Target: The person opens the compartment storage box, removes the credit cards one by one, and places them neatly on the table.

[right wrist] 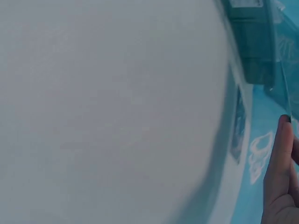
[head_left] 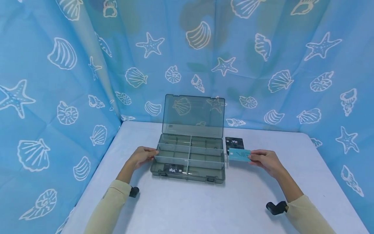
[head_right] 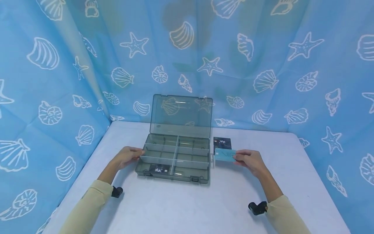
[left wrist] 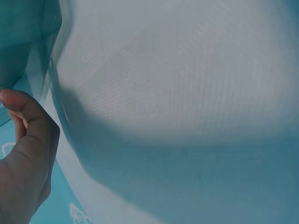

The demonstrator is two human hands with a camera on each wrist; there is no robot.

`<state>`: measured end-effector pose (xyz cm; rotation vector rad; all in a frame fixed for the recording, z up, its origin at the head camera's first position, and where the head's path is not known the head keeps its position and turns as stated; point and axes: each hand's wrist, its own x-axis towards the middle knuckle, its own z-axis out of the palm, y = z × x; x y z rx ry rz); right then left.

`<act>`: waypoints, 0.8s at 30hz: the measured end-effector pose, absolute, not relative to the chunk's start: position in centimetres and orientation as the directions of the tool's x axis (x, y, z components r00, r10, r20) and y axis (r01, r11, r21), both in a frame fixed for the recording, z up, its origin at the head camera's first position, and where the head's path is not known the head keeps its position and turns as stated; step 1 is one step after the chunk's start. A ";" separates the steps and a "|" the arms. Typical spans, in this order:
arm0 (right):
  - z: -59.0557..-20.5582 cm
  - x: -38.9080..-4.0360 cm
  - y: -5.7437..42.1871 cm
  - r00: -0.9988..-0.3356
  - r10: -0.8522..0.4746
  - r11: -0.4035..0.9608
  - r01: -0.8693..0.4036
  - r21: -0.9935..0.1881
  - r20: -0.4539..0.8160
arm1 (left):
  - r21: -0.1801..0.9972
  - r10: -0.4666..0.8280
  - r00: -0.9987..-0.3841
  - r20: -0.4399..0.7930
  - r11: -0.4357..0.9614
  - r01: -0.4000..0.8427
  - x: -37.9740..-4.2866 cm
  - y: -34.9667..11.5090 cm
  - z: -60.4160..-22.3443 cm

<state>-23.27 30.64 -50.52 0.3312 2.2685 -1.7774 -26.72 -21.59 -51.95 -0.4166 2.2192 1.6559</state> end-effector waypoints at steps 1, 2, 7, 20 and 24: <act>-50.9 -23.3 30.9 -0.942 0.044 0.251 0.332 -0.909 -0.332 | 0.862 -0.028 -0.900 -0.435 0.277 -0.425 -26.7 -21.7 -51.9; -51.3 -23.2 31.0 -0.942 0.049 0.266 0.334 -0.904 -0.333 | 0.864 -0.026 -0.901 -0.434 0.273 -0.423 -26.7 -21.7 -51.9; -53.1 -23.1 30.8 -0.938 0.068 0.389 0.339 -0.856 -0.341 | 0.866 -0.018 -0.900 -0.435 0.267 -0.423 -26.7 -21.8 -51.8; -53.4 -24.7 28.8 -0.950 0.187 0.762 0.301 -0.573 -0.251 | 0.873 -0.001 -0.895 -0.447 0.217 -0.436 -26.6 -21.5 -51.5; -53.1 -24.9 29.0 -0.940 0.199 0.788 0.321 -0.526 -0.276 | 0.868 -0.008 -0.893 -0.450 0.230 -0.440 -26.6 -21.5 -51.4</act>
